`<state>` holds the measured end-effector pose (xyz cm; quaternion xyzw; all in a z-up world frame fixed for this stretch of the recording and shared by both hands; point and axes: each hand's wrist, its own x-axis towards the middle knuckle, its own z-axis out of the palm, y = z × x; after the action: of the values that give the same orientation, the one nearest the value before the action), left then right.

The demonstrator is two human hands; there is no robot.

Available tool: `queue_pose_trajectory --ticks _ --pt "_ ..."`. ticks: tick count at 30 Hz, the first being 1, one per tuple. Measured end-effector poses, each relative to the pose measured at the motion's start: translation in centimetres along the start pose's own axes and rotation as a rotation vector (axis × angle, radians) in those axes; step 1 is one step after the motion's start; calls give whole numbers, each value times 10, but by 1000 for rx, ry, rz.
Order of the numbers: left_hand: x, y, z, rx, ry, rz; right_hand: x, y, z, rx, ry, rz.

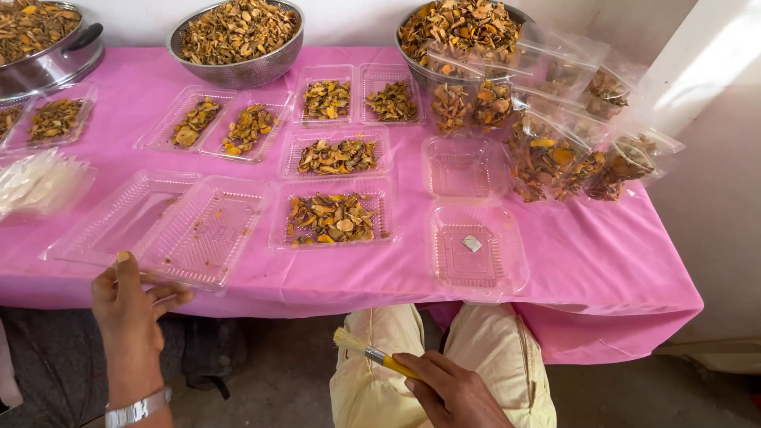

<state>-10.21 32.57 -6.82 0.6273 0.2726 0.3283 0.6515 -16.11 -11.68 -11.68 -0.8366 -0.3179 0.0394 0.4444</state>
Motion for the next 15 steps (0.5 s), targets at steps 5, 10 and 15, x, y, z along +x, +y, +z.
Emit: queue_pose_trajectory --ticks 5,10,15 --pt "-33 31 -7 388 36 -208 -13 -2 -5 26 34 83" --pt "-85 26 -24 222 -108 227 -26 14 5 51 61 78" --pt "-142 93 7 246 -1490 118 -34 22 14 89 14 144"
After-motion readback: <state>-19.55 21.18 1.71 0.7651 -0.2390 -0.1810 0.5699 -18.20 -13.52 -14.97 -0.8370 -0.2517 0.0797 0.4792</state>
